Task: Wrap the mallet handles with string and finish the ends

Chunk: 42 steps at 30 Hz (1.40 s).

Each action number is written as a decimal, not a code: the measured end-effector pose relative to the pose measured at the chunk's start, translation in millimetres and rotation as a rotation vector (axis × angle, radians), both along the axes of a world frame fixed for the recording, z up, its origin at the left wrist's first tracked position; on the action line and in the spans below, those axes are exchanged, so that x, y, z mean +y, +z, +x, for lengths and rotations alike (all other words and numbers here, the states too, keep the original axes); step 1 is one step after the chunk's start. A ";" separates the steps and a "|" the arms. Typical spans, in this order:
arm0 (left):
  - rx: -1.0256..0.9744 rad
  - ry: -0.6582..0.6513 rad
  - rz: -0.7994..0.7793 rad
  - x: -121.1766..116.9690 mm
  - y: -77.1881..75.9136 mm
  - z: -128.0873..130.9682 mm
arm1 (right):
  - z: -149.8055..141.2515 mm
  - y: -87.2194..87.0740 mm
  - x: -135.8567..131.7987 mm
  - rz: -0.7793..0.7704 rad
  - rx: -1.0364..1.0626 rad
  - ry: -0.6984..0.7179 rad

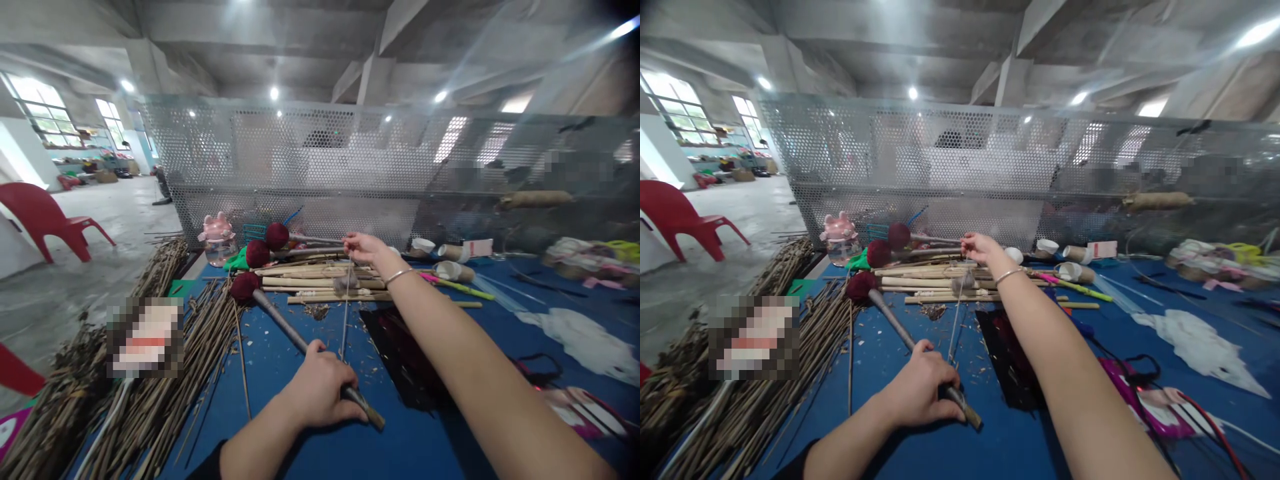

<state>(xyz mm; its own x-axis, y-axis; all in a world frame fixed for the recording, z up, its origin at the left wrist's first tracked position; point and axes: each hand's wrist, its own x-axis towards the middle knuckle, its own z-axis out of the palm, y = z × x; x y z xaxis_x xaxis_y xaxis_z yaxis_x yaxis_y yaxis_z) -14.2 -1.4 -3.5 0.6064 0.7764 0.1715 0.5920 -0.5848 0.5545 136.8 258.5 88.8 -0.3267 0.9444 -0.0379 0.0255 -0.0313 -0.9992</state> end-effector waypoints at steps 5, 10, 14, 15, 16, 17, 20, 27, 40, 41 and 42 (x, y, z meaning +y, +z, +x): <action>0.028 -0.005 -0.019 0.2 0.4 0.5 | 3.5 42.4 16.4 0.040 0.040 -0.078; 0.048 -0.007 -0.013 0.9 0.7 0.5 | 5.3 64.6 -6.2 0.113 -0.121 0.041; 0.037 -0.010 -0.001 0.5 1.0 0.2 | 12.8 38.4 -56.4 0.391 -0.942 0.013; 0.035 -0.010 0.000 0.3 0.9 0.2 | 14.6 25.3 -69.3 0.461 -1.115 0.021; 0.034 -0.010 0.002 0.3 0.8 0.2 | 15.8 10.7 -81.1 0.463 -1.249 0.081; 0.036 -0.009 0.005 0.2 0.7 0.3 | 16.3 -4.5 -91.2 0.449 -1.331 0.130; 0.065 -0.005 0.019 0.3 0.7 0.7 | 13.6 -42.8 -110.4 0.422 -1.395 0.120; 0.044 -0.007 0.048 -0.2 3.3 0.5 | 29.1 -36.2 -127.0 0.316 -1.211 0.201; 0.005 0.054 0.094 0.2 2.5 -0.2 | 31.4 -26.9 -174.9 -0.030 -0.390 0.573; 0.003 0.036 0.080 0.7 2.5 -0.3 | 28.1 -25.0 -175.3 0.028 -0.424 0.525; 0.000 0.018 0.073 1.0 2.5 -0.3 | 26.4 -23.4 -174.4 0.093 -0.462 0.469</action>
